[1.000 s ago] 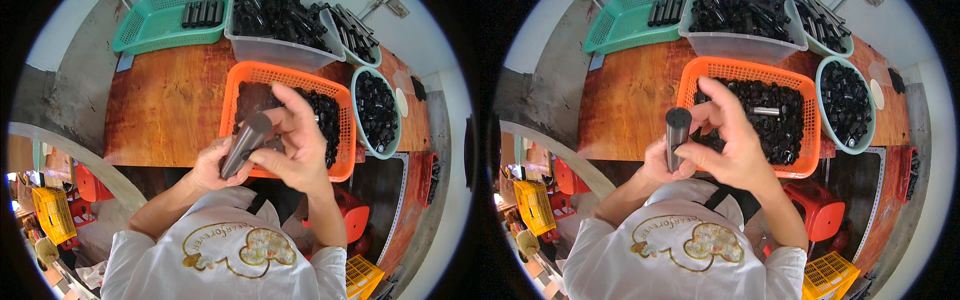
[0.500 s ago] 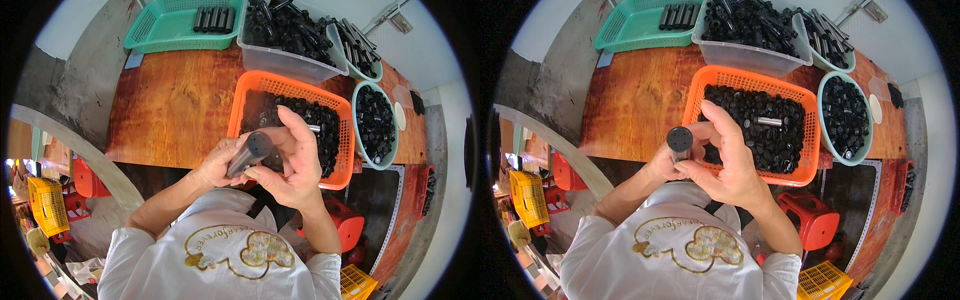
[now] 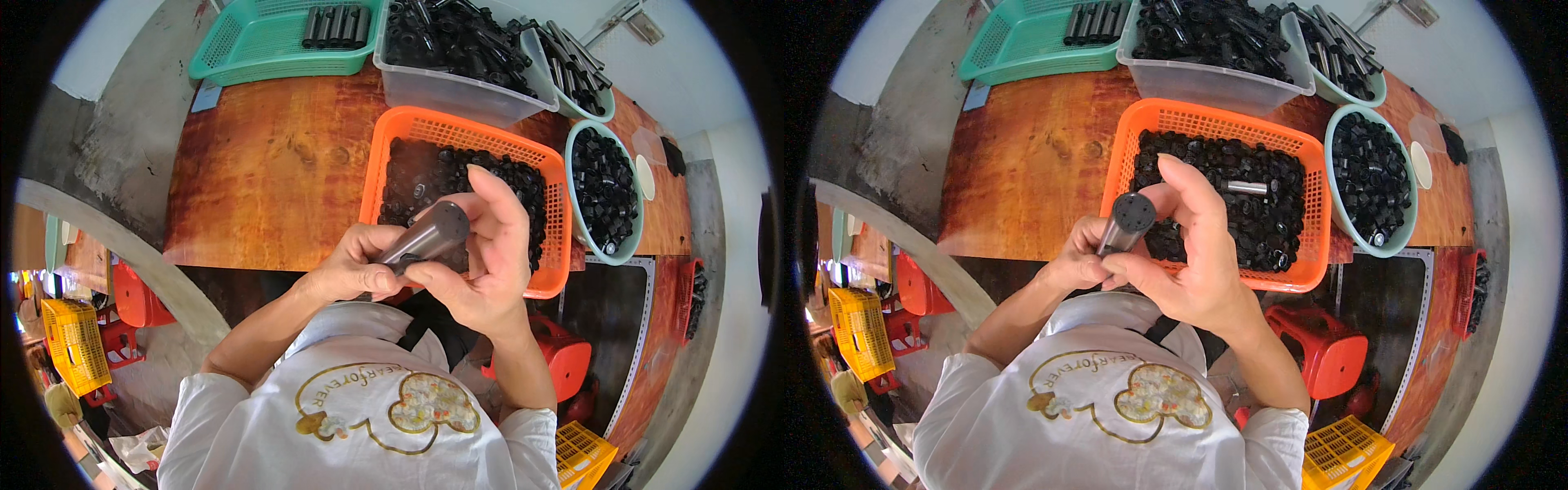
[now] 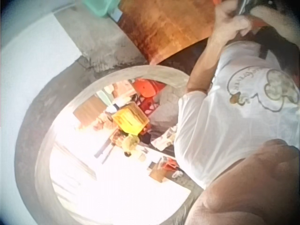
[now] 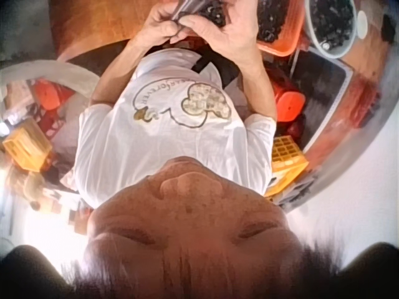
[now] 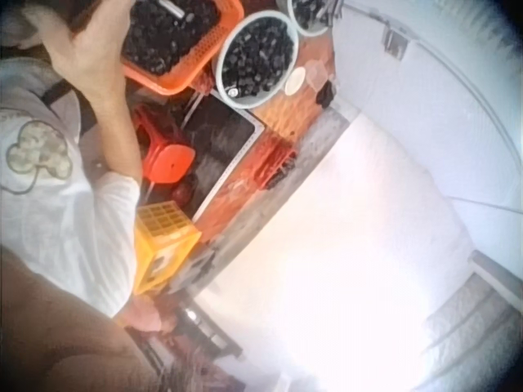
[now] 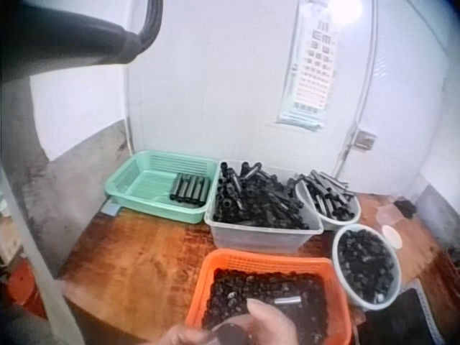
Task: The person repeatedly picks small black plastic caps from a basket and presses them onto the ends of cylindrical metal rods. They occasionally tap the rod against their palm to seat the cap, then place the assembled rod into a green basket. The process is repeated for several rods.
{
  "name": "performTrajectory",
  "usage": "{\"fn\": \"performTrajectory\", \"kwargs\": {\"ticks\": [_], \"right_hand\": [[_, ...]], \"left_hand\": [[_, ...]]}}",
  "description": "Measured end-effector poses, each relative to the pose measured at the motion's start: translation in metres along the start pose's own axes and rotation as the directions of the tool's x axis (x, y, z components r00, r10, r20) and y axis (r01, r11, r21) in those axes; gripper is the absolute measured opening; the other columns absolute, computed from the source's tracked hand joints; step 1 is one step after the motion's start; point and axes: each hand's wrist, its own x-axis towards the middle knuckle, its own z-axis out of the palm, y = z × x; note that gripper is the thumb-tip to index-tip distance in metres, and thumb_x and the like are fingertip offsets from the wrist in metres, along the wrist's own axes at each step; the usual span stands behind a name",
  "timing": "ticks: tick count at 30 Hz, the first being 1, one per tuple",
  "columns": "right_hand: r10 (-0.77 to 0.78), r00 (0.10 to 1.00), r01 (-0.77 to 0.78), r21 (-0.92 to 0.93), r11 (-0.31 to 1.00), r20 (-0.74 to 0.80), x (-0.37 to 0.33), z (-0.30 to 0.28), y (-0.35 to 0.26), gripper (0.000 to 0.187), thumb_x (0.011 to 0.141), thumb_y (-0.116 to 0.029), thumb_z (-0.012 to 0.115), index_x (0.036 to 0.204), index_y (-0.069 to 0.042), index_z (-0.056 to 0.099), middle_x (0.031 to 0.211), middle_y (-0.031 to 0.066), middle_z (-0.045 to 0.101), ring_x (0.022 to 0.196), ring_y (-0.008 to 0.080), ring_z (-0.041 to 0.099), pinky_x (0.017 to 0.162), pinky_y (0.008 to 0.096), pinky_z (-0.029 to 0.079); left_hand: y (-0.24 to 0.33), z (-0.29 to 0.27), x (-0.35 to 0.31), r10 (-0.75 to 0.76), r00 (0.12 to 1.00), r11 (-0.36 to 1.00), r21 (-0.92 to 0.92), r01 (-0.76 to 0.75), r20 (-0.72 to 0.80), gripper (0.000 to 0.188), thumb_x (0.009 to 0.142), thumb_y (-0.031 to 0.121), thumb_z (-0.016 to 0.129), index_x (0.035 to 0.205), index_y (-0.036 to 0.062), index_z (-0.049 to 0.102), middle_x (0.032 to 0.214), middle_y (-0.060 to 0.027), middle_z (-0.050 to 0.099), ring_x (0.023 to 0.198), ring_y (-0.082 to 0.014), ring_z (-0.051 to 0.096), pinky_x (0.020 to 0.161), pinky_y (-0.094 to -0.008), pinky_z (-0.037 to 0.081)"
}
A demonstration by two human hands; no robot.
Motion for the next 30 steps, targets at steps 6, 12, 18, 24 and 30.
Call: {"fn": "performTrajectory", "kwargs": {"ticks": [6, 12, 18, 24, 30], "right_hand": [[-0.028, 0.986, 0.037, 0.047, 0.998, -0.165, 0.026, -0.041, -0.024, 0.089, 0.092, -0.066, 0.041, 0.146, 0.003, 0.025, 0.133, 0.0227, 0.051, 0.105, 0.0279, 0.061, 0.091, 0.0385, 0.047], [-0.205, 0.979, 0.191, 0.357, 0.914, 0.0, 0.06, -0.047, -0.049, 0.103, 0.088, -0.077, 0.026, 0.15, 0.005, 0.013, 0.147, 0.0295, 0.034, 0.124, 0.0375, 0.051, 0.099, 0.0398, 0.043], [-0.34, 0.894, 0.312, 0.139, 0.94, 0.293, 0.078, -0.011, -0.034, 0.118, 0.073, -0.074, 0.055, 0.148, 0.008, 0.014, 0.147, 0.0312, 0.029, 0.129, 0.0436, 0.044, 0.104, 0.0419, 0.039], [-0.262, 0.825, 0.35, -0.088, 0.933, 0.501, 0.071, -0.002, -0.023, 0.122, 0.073, -0.068, 0.067, 0.148, 0.011, 0.013, 0.145, 0.0363, 0.028, 0.132, 0.0479, 0.038, 0.102, 0.0428, 0.04], [-0.191, 0.84, 0.281, -0.105, 0.954, 0.508, 0.066, -0.005, -0.027, 0.129, 0.07, -0.075, 0.063, 0.148, 0.012, 0.007, 0.149, 0.0369, 0.022, 0.141, 0.045, 0.025, 0.104, 0.0455, 0.037]], "left_hand": [[0.002, -0.009, -0.004, -0.047, 0.998, 0.999, -0.003, 0.047, 0.032, 0.063, 0.065, 0.034, 0.088, 0.1, -0.012, 0.066, 0.07, -0.0082, 0.062, 0.05, -0.0104, 0.049, 0.045, -0.0245, 0.034], [0.0, -0.011, -0.003, -0.069, 0.997, 0.997, 0.022, 0.068, 0.037, 0.063, 0.066, 0.035, 0.088, 0.102, -0.0121, 0.065, 0.07, -0.0084, 0.062, 0.049, -0.01, 0.05, 0.047, -0.0239, 0.035], [0.001, -0.002, -0.001, -0.072, 0.995, 0.994, 0.089, 0.065, 0.07, 0.051, 0.08, 0.04, 0.078, 0.103, -0.0033, 0.063, 0.07, -0.0001, 0.058, 0.052, -0.0036, 0.047, 0.045, -0.0201, 0.036], [0.001, 0.01, -0.008, -0.137, 0.987, 0.975, 0.167, 0.149, -0.081, 0.047, 0.086, 0.029, 0.074, 0.121, 0.002, 0.059, 0.074, -0.0023, 0.06, 0.058, -0.0079, 0.052, 0.051, -0.0226, 0.042], [0.004, 0.01, -0.008, 0.083, 0.996, 0.812, 0.582, -0.042, -0.044, 0.046, 0.085, 0.024, 0.075, 0.122, 0.0014, 0.058, 0.084, -0.0107, 0.066, 0.072, -0.0188, 0.064, 0.064, -0.0291, 0.05]]}}
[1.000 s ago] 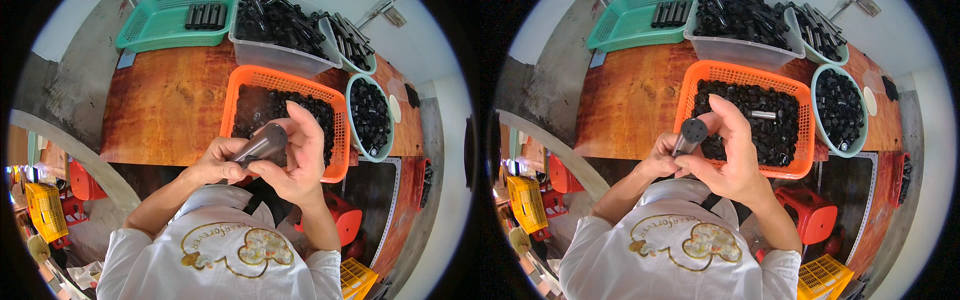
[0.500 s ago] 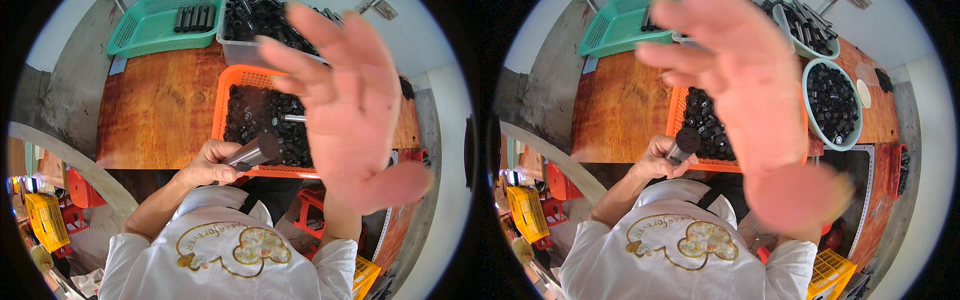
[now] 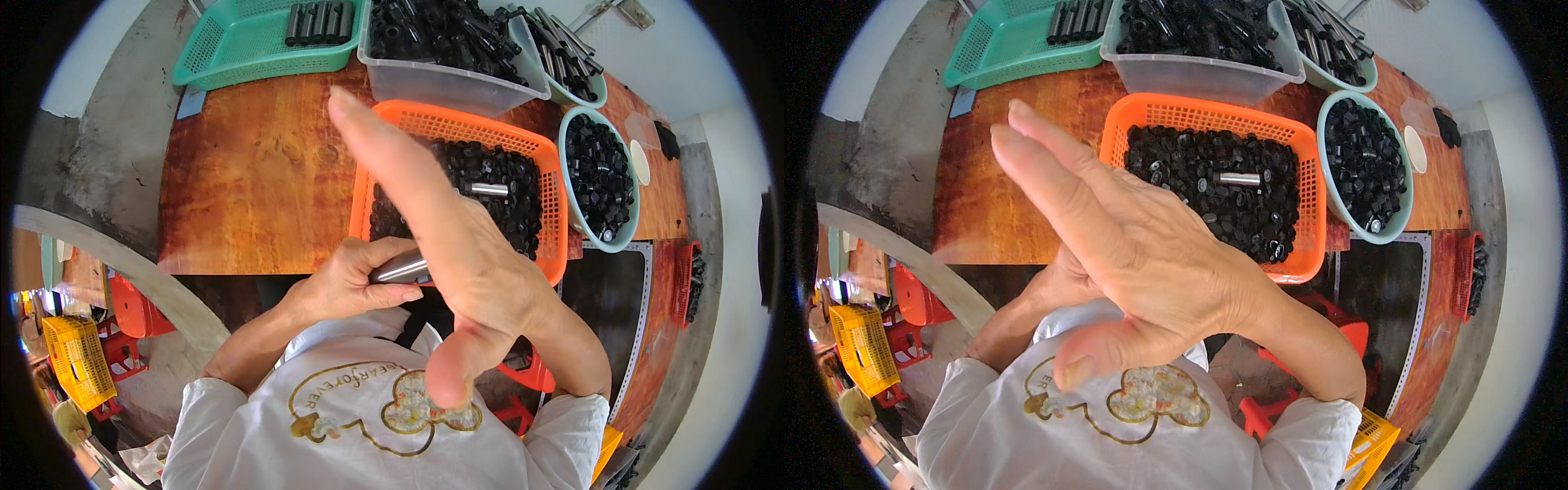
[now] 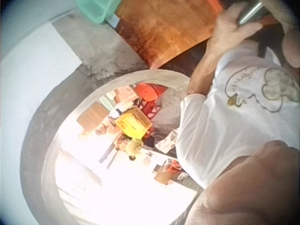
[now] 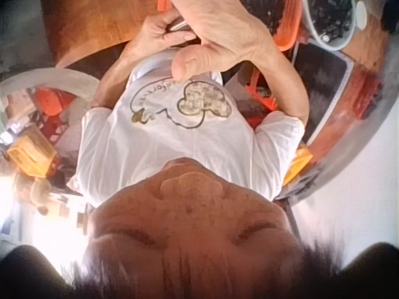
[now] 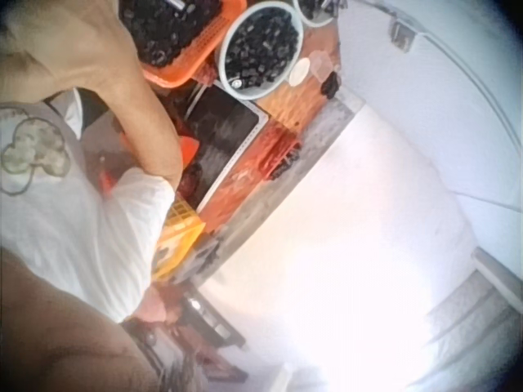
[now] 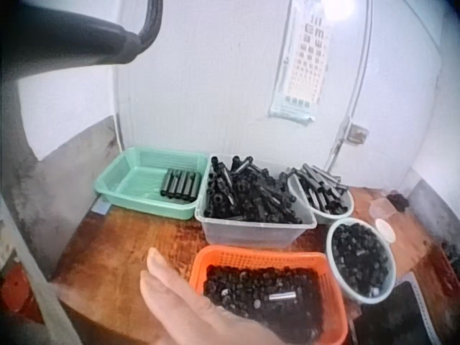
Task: The person repeatedly picks small black plastic caps from a basket and presses them onto the ends of cylindrical metal rods. They occasionally tap the rod against their palm to seat the cap, then place the assembled rod into a green basket. The process is repeated for several rods.
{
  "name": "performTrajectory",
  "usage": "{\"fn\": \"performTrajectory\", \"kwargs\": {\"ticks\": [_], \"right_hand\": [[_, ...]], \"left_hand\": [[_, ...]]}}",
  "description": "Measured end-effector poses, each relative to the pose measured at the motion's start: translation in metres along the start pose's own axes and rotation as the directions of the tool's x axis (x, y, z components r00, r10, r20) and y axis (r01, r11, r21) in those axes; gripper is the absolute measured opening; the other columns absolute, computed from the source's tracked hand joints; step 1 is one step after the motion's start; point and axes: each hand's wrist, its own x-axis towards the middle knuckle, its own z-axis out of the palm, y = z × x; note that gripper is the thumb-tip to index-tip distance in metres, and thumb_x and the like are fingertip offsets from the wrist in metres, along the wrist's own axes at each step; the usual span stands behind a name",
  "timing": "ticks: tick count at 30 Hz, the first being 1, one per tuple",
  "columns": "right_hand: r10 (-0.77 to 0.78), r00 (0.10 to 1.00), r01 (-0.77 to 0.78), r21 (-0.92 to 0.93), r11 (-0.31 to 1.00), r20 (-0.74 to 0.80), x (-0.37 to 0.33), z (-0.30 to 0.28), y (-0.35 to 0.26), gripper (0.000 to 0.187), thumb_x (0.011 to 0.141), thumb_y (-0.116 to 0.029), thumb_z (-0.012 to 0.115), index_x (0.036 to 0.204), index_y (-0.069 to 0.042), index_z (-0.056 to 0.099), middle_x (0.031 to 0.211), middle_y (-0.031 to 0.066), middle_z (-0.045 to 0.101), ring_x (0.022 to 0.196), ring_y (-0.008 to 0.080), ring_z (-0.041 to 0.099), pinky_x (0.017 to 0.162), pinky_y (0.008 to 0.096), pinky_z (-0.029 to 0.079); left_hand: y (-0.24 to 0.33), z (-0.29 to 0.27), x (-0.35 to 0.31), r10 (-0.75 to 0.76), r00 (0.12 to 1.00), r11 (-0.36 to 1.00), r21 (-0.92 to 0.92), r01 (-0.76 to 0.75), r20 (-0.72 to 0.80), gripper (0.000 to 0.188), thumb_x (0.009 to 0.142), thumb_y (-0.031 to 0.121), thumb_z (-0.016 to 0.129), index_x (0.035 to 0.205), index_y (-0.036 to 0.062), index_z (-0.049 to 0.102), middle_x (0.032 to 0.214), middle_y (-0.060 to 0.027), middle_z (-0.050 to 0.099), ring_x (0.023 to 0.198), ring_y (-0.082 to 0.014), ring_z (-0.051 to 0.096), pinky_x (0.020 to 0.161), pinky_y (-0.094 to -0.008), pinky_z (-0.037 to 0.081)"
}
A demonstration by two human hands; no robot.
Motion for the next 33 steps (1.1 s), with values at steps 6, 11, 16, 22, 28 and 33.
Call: {"fn": "performTrajectory", "kwargs": {"ticks": [6, 11, 16, 22, 28, 33], "right_hand": [[0.085, 0.983, -0.06, 0.15, 0.987, -0.164, -0.007, 0.007, 0.007, 0.125, 0.076, -0.074, 0.06, 0.149, 0.011, 0.006, 0.155, 0.0306, 0.013, 0.146, 0.0398, 0.015, 0.114, 0.0419, 0.023], [0.538, 0.822, -0.472, 0.307, 0.826, -0.184, -0.013, 0.009, 0.003, 0.123, 0.07, -0.092, 0.02, 0.153, -0.002, 0.002, 0.159, 0.0215, 0.009, 0.148, 0.0346, 0.01, 0.119, 0.0478, 0.007], [0.555, 0.78, -0.067, 0.842, 0.536, -0.291, -0.01, 0.006, 0.017, 0.097, 0.089, -0.077, 0.016, 0.153, -0.005, 0.013, 0.158, 0.0209, 0.015, 0.147, 0.033, 0.013, 0.119, 0.0455, 0.006], [0.567, 0.697, 0.119, 0.851, 0.512, -0.439, -0.022, -0.015, 0.032, 0.062, 0.102, -0.054, 0.026, 0.138, -0.007, 0.045, 0.137, 0.0155, 0.051, 0.125, 0.0293, 0.049, 0.101, 0.0401, 0.04], [0.647, 0.651, -0.273, 0.673, 0.687, -0.396, -0.045, 0.008, 0.038, 0.052, 0.096, -0.026, 0.061, 0.137, -0.002, 0.042, 0.118, 0.0138, 0.063, 0.093, 0.0157, 0.063, 0.067, 0.0238, 0.046], [0.659, 0.628, -0.312, 0.643, 0.7, -0.414, -0.04, 0.019, 0.046, 0.051, 0.091, -0.019, 0.069, 0.131, 0.0, 0.045, 0.104, 0.0133, 0.068, 0.085, 0.0104, 0.061, 0.063, 0.0208, 0.044]], "left_hand": [[0.021, -0.009, 0.002, 0.076, 0.997, 0.876, 0.479, -0.057, -0.02, 0.046, 0.084, 0.02, 0.075, 0.122, 0.0008, 0.058, 0.089, -0.0164, 0.07, 0.081, -0.0263, 0.072, 0.07, -0.0342, 0.056], [0.03, -0.017, 0.001, 0.127, 0.992, 0.575, 0.814, -0.082, 0.011, 0.049, 0.081, 0.019, 0.076, 0.122, 0.0, 0.058, 0.088, -0.0149, 0.069, 0.073, -0.0288, 0.069, 0.063, -0.0372, 0.055], [0.02, -0.015, 0.005, 0.189, 0.982, 0.773, 0.618, -0.141, -0.012, 0.052, 0.085, 0.028, 0.073, 0.125, 0.0, 0.056, 0.078, -0.0115, 0.065, 0.066, -0.0223, 0.066, 0.059, -0.0348, 0.052], [0.02, -0.01, -0.002, -0.226, 0.961, 0.958, -0.214, 0.19, -0.159, 0.069, 0.098, 0.06, 0.036, 0.126, -0.0016, 0.05, 0.056, -0.0024, 0.048, 0.037, -0.0062, 0.039, 0.035, -0.0213, 0.03], [0.018, -0.015, 0.005, -0.319, 0.948, 0.744, -0.622, 0.245, -0.008, 0.064, 0.103, 0.053, 0.023, 0.119, -0.0023, 0.052, 0.058, -0.0063, 0.051, 0.035, -0.0095, 0.037, 0.033, -0.0223, 0.032], [0.019, -0.005, 0.01, -0.327, 0.944, 0.708, -0.651, 0.273, 0.04, 0.074, 0.099, 0.063, 0.022, 0.118, -0.002, 0.051, 0.061, -0.0083, 0.052, 0.037, -0.0112, 0.04, 0.034, -0.0238, 0.034]]}}
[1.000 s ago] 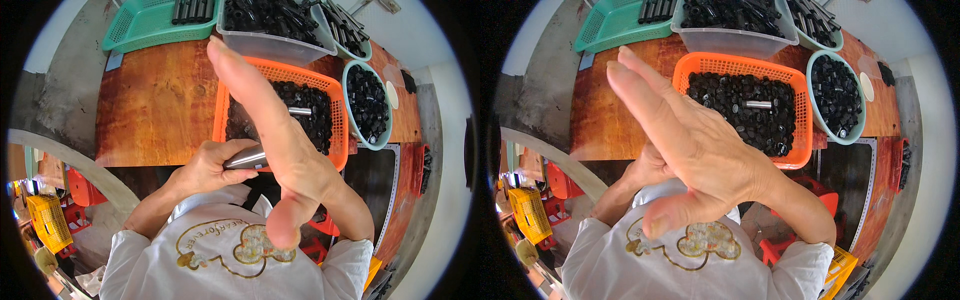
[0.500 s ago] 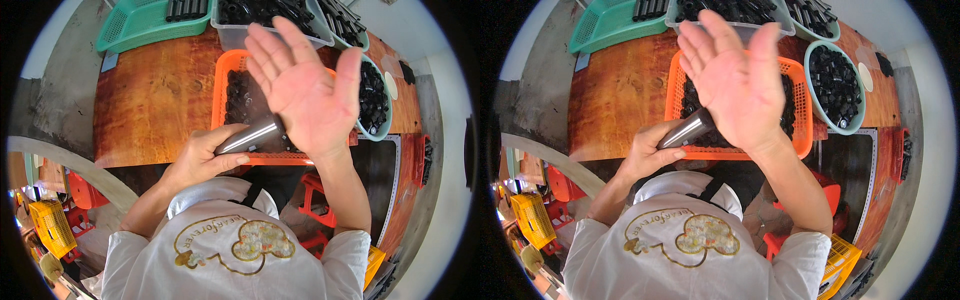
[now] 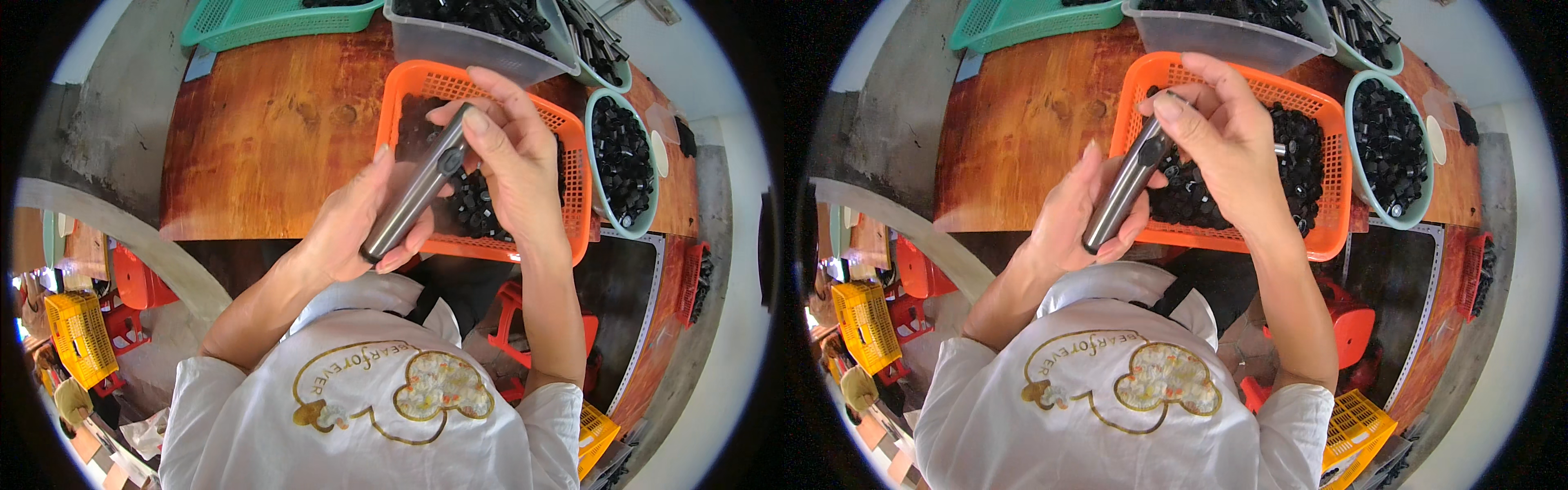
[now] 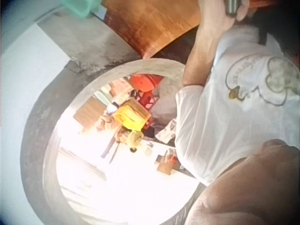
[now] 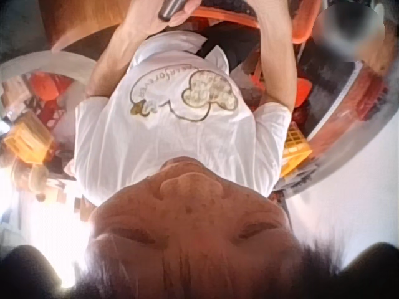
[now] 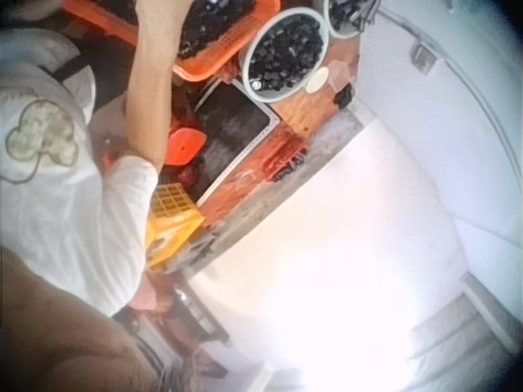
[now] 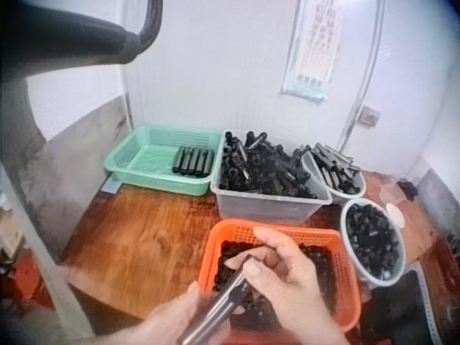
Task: The person repeatedly picks small black plastic caps from a basket and presses them onto the ends of cylindrical metal rods. They occasionally tap the rod against their palm to seat the cap, then place the assembled rod into a green basket. The process is repeated for several rods.
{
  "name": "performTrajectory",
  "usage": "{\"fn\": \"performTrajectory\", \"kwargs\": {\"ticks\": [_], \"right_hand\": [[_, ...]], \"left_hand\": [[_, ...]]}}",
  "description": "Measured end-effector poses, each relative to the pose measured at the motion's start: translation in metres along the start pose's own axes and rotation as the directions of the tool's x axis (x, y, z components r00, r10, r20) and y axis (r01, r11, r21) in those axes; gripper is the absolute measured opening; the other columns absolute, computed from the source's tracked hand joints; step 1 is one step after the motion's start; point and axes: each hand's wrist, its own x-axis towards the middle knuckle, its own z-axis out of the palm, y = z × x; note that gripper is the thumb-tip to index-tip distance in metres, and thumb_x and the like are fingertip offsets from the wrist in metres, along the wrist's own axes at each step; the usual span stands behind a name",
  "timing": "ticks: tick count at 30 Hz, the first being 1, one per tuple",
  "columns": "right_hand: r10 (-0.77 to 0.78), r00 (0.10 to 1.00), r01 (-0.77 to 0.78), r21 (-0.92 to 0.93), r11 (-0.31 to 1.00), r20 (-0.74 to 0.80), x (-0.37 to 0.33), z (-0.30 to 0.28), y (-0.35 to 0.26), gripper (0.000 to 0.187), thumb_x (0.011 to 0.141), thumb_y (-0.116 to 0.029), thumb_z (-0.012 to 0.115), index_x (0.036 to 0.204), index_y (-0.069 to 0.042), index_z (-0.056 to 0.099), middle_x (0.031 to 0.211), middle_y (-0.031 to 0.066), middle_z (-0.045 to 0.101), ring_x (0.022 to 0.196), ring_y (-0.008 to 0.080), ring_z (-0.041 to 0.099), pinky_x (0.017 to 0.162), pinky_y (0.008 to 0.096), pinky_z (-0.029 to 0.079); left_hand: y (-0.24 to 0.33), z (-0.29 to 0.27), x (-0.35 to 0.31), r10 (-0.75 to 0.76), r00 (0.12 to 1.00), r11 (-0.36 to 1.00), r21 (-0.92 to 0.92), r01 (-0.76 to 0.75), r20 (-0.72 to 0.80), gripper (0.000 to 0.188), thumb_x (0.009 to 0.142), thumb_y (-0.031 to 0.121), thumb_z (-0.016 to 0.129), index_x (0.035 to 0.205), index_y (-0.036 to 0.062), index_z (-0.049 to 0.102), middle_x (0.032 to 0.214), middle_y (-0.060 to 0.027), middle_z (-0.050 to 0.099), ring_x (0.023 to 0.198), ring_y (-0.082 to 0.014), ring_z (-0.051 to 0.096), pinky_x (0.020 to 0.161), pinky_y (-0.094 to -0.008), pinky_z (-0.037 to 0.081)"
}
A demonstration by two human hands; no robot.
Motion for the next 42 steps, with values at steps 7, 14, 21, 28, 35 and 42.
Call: {"fn": "performTrajectory", "kwargs": {"ticks": [7, 14, 21, 28, 35, 42], "right_hand": [[0.015, 0.998, -0.014, 0.013, 1.0, -0.056, 0.005, 0.001, 0.005, 0.052, 0.09, -0.023, 0.07, 0.127, 0.004, 0.046, 0.097, 0.0157, 0.071, 0.076, 0.0098, 0.061, 0.062, 0.0216, 0.044], [-0.012, 1.0, 0.012, -0.002, 1.0, -0.023, 0.004, 0.0, 0.004, 0.037, 0.096, -0.02, 0.06, 0.128, -0.002, 0.051, 0.102, 0.0216, 0.068, 0.072, 0.0153, 0.064, 0.055, 0.0283, 0.053], [-0.013, 1.0, 0.013, 0.004, 1.0, -0.021, -0.001, 0.011, -0.005, 0.048, 0.093, -0.02, 0.066, 0.129, 0.003, 0.045, 0.103, 0.0185, 0.068, 0.077, 0.0126, 0.063, 0.063, 0.0244, 0.05], [0.0, 1.0, -0.001, 0.031, 1.0, 0.016, 0.0, 0.006, -0.004, 0.061, 0.092, -0.02, 0.067, 0.137, 0.007, 0.034, 0.107, 0.016, 0.065, 0.089, 0.0155, 0.063, 0.076, 0.0285, 0.053], [-0.066, 0.997, 0.076, -0.215, 0.974, 0.05, -0.006, 0.005, 0.008, 0.065, 0.093, -0.015, 0.063, 0.144, 0.0, 0.027, 0.117, 0.0158, 0.059, 0.096, 0.0175, 0.06, 0.082, 0.0298, 0.049], [0.013, 0.993, -0.049, -0.312, 0.949, -0.116, -0.012, -0.035, 0.016, 0.044, 0.097, -0.014, 0.055, 0.137, -0.003, 0.041, 0.109, 0.0107, 0.065, 0.085, 0.014, 0.064, 0.067, 0.0235, 0.048]], "left_hand": [[0.002, 0.003, -0.001, -0.017, 0.999, 1.0, -0.02, 0.018, 0.052, 0.091, 0.09, 0.077, 0.018, 0.127, -0.0009, 0.044, 0.075, -0.0101, 0.062, 0.056, -0.0177, 0.061, 0.049, -0.027, 0.05], [0.0, 0.004, -0.003, -0.049, 0.998, 0.998, 0.029, 0.048, 0.032, 0.093, 0.089, 0.078, 0.018, 0.133, -0.001, 0.043, 0.084, -0.0104, 0.064, 0.068, -0.0203, 0.067, 0.062, -0.0303, 0.057], [-0.004, 0.002, -0.001, -0.003, 1.0, 1.0, -0.016, 0.003, 0.002, 0.079, 0.095, 0.067, 0.024, 0.13, 0.0, 0.047, 0.09, -0.0107, 0.063, 0.07, -0.0192, 0.065, 0.065, -0.0301, 0.056], [-0.006, -0.001, -0.004, 0.131, 0.991, 0.988, 0.087, -0.129, -0.017, 0.044, 0.096, 0.031, 0.055, 0.128, 0.0011, 0.047, 0.084, -0.009, 0.06, 0.061, -0.0164, 0.058, 0.054, -0.0258, 0.047], [0.012, 0.007, 0.002, 0.167, 0.979, 0.949, 0.288, -0.127, -0.118, 0.037, 0.092, 0.024, 0.062, 0.119, 0.0045, 0.047, 0.072, -0.0051, 0.056, 0.052, -0.0109, 0.05, 0.046, -0.0233, 0.038], [0.152, -0.067, 0.052, 0.623, 0.704, 0.658, 0.715, -0.236, -0.341, 0.031, 0.094, 0.031, 0.06, 0.108, 0.0036, 0.054, 0.083, -0.0037, 0.059, 0.074, -0.0106, 0.058, 0.062, -0.0232, 0.047]]}}
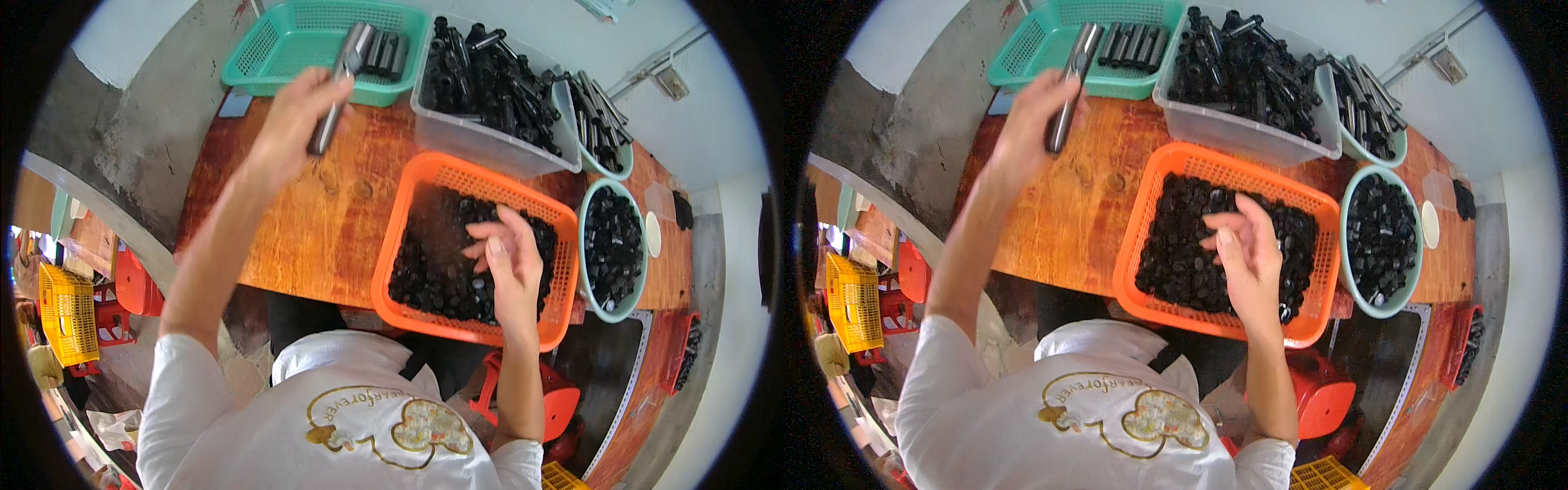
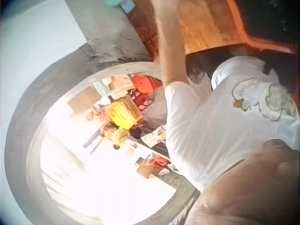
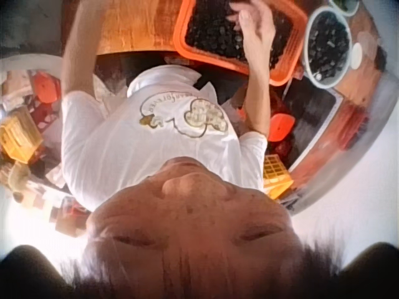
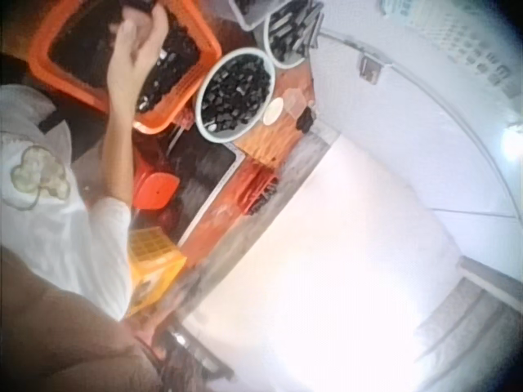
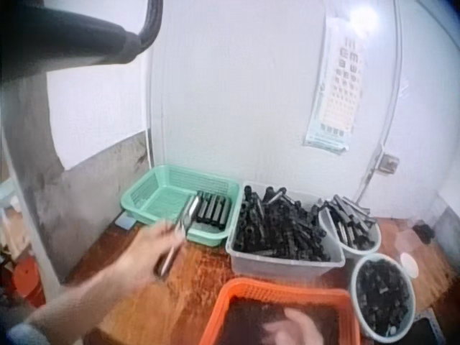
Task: The person repeatedly picks small black plastic caps from a basket and presses them onto the ends of cylindrical metal rods. They occasionally tap the rod against their palm to seat the cap, then place the assembled rod into a green basket. The process is repeated for several rods.
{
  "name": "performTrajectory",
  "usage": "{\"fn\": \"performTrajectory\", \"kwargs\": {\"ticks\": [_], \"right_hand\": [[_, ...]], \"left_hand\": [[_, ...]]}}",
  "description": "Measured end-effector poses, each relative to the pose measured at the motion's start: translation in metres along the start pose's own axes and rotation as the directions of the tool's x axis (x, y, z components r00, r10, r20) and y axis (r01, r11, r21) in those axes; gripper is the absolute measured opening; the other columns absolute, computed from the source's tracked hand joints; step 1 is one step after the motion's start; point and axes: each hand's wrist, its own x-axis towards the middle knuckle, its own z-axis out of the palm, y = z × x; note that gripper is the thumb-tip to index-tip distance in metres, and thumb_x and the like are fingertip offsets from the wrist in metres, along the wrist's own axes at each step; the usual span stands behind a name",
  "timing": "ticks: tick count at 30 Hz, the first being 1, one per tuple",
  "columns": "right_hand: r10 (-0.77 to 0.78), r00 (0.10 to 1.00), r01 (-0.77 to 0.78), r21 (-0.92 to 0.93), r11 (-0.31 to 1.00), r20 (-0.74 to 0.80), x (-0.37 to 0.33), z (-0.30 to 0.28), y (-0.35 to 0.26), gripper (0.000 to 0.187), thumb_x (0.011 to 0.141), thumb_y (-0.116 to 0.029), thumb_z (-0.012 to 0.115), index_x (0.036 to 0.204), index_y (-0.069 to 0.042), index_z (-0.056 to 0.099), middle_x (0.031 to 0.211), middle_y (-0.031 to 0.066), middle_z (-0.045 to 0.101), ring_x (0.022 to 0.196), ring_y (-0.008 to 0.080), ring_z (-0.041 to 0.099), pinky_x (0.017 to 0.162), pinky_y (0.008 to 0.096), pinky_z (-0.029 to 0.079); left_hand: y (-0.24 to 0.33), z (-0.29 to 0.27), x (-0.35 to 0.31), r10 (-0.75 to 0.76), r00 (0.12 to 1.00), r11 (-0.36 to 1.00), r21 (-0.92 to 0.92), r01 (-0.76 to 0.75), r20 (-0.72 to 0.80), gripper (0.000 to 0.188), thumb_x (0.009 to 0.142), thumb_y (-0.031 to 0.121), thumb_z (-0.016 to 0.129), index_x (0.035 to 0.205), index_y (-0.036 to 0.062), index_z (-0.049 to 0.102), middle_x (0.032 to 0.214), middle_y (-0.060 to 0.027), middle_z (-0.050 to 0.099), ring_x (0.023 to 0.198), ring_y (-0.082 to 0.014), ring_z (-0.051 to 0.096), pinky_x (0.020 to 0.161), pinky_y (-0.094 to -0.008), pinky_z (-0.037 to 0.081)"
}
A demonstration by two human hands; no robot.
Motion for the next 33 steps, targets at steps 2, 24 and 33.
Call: {"fn": "performTrajectory", "kwargs": {"ticks": [2, 24, 33], "right_hand": [[0.024, 0.999, -0.024, 0.012, 1.0, -0.03, -0.001, -0.005, 0.008, 0.041, 0.097, -0.012, 0.055, 0.135, -0.003, 0.044, 0.106, 0.0098, 0.067, 0.082, 0.0133, 0.064, 0.066, 0.0233, 0.048], [-0.007, 0.998, -0.003, -0.153, 0.988, -0.066, 0.009, -0.009, 0.024, 0.032, 0.094, -0.003, 0.056, 0.124, 0.007, 0.051, 0.09, 0.0165, 0.07, 0.073, 0.018, 0.067, 0.069, 0.0298, 0.055], [0.046, 0.944, 0.024, 0.21, 0.977, -0.326, -0.005, -0.047, -0.012, 0.032, 0.099, -0.016, 0.052, 0.123, 0.005, 0.055, 0.092, 0.0144, 0.069, 0.072, 0.0133, 0.063, 0.067, 0.0262, 0.053]], "left_hand": [[0.002, -0.017, 0.068, 0.223, 0.974, 0.96, 0.179, -0.214, -0.035, 0.032, 0.091, 0.033, 0.065, 0.096, 0.0018, 0.057, 0.072, -0.0001, 0.05, 0.063, -0.0085, 0.047, 0.052, -0.0256, 0.037], [-0.121, -0.075, 0.325, -0.18, 0.973, 0.559, 0.799, 0.221, -0.143, 0.048, 0.094, 0.039, 0.054, 0.117, -0.0035, 0.057, 0.113, -0.0181, 0.061, 0.102, -0.0314, 0.06, 0.083, -0.0496, 0.05], [-0.116, -0.094, 0.334, -0.325, 0.944, 0.578, 0.778, 0.247, -0.059, 0.082, 0.084, 0.062, 0.057, 0.139, 0.0032, 0.046, 0.143, -0.0196, 0.046, 0.13, -0.0395, 0.041, 0.101, -0.053, 0.035]]}}
